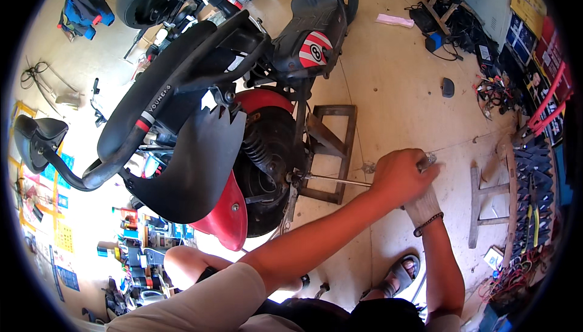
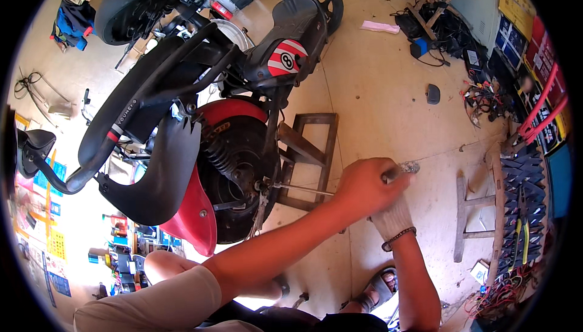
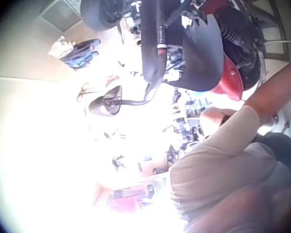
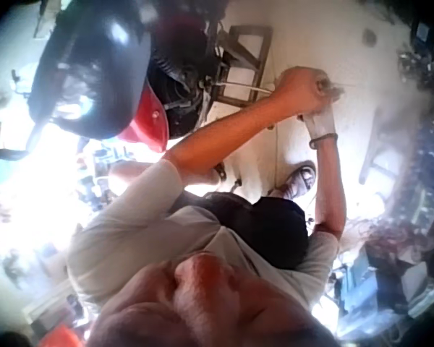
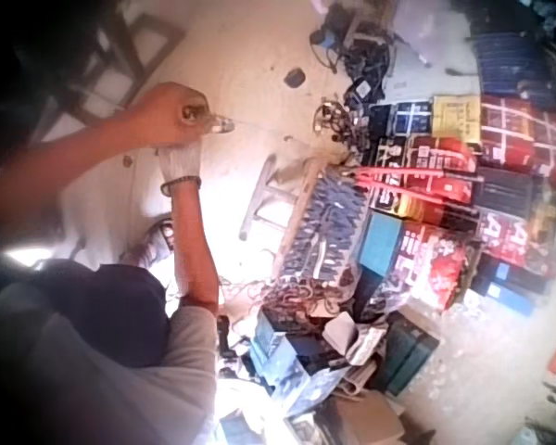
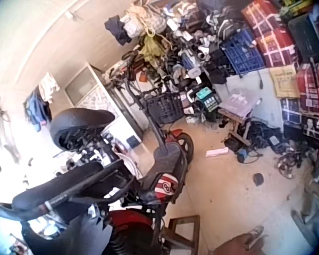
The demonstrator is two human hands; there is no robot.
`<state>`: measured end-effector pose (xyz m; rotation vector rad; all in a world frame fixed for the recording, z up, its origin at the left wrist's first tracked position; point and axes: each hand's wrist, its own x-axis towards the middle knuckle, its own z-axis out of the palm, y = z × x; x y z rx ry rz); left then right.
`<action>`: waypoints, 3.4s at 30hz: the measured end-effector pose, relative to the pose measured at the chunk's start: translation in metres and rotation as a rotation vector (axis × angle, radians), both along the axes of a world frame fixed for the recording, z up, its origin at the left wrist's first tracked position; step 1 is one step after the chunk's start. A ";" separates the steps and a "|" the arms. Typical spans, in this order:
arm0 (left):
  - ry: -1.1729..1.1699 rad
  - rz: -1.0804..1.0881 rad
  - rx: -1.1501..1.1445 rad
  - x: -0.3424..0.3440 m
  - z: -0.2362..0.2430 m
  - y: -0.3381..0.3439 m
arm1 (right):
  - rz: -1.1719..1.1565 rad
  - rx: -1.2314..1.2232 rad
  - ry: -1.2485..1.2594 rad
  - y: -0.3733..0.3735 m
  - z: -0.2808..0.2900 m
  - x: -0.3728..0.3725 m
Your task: The person works on the rear wheel area of a motorcycle, handling metal brackets and cables, then uses a socket wrench on the wheel hub.
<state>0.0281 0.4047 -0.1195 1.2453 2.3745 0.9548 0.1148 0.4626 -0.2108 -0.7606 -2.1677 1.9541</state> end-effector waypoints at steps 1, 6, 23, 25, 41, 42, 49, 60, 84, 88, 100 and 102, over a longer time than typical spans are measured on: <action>-0.004 0.016 0.065 0.010 0.002 -0.010 | -0.050 -0.090 0.020 0.001 0.006 0.006; -0.242 0.283 0.153 0.046 -0.016 -0.097 | -0.221 -0.369 0.155 -0.021 0.024 0.009; -0.858 0.041 0.345 0.064 -0.145 -0.080 | -0.406 -0.063 0.345 -0.021 0.082 -0.010; -0.942 0.074 0.432 0.065 -0.139 -0.075 | -0.362 -0.031 0.347 -0.020 0.091 -0.005; -0.960 0.260 0.412 0.071 -0.127 -0.054 | -0.420 0.410 -0.073 0.009 0.081 -0.044; -1.163 0.333 0.399 0.071 -0.117 -0.049 | -0.388 0.411 -0.141 0.014 0.074 -0.047; -1.468 0.579 0.064 0.065 -0.056 -0.031 | -0.265 0.277 -0.491 0.039 0.046 -0.066; -1.443 0.650 -0.097 0.069 -0.044 -0.023 | 0.088 0.786 -0.450 0.045 0.009 -0.059; -1.130 0.208 -0.553 0.105 -0.122 -0.193 | -0.876 -0.689 -0.072 -0.011 -0.163 0.199; -1.117 0.203 -0.578 0.095 -0.135 -0.223 | -0.846 -0.134 -0.222 -0.015 -0.192 0.242; -1.061 0.209 -0.562 0.069 -0.113 -0.247 | -0.951 0.051 -0.819 -0.144 -0.146 0.398; -1.052 0.202 -0.603 0.068 -0.110 -0.252 | -0.809 -0.069 -0.955 -0.191 -0.140 0.415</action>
